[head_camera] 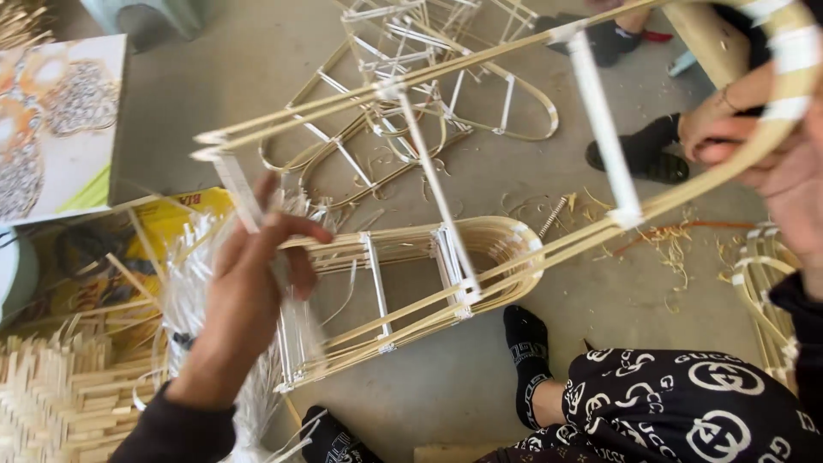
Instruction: The recorder is assembling and weaving bamboo furniture components using thin bamboo strips and a larger frame.
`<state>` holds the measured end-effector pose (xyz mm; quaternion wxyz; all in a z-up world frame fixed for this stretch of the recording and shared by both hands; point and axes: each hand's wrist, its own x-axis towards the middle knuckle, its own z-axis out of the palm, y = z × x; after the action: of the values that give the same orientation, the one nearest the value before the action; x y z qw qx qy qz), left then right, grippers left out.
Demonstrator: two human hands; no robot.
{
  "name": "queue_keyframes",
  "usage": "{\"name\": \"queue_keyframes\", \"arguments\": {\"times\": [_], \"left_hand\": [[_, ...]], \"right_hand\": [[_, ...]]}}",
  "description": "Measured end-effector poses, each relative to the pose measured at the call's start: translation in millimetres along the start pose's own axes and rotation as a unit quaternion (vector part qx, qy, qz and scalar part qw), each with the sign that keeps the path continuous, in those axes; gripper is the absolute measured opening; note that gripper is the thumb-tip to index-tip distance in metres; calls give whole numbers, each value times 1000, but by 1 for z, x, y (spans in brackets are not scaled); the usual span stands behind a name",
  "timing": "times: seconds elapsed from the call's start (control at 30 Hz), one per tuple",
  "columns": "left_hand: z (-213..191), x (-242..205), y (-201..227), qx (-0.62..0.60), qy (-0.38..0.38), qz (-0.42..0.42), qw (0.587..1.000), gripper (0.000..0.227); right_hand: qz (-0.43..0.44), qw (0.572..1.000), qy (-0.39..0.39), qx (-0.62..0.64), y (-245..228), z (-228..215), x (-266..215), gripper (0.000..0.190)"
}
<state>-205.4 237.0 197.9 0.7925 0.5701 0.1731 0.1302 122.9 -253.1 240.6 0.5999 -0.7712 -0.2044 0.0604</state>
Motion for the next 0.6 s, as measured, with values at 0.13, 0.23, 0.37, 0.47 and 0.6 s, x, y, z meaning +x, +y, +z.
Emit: {"name": "queue_keyframes", "arguments": {"times": [0.13,0.23,0.37,0.47,0.6], "left_hand": [[-2,-25,30,16,13,58,998,59],[3,-42,48,-2,20,87,996,56],[-1,-57,60,3,38,108,993,54],[-7,-54,60,60,93,93,989,59],[-29,-48,46,43,102,57,992,49]], "right_hand": [[31,999,-17,38,-17,86,-25,44],[57,996,-53,35,-13,99,-25,45],[69,994,-82,3,-5,109,-29,47],[83,993,-87,23,22,107,-30,47],[100,991,-83,-20,36,121,-37,46]]}}
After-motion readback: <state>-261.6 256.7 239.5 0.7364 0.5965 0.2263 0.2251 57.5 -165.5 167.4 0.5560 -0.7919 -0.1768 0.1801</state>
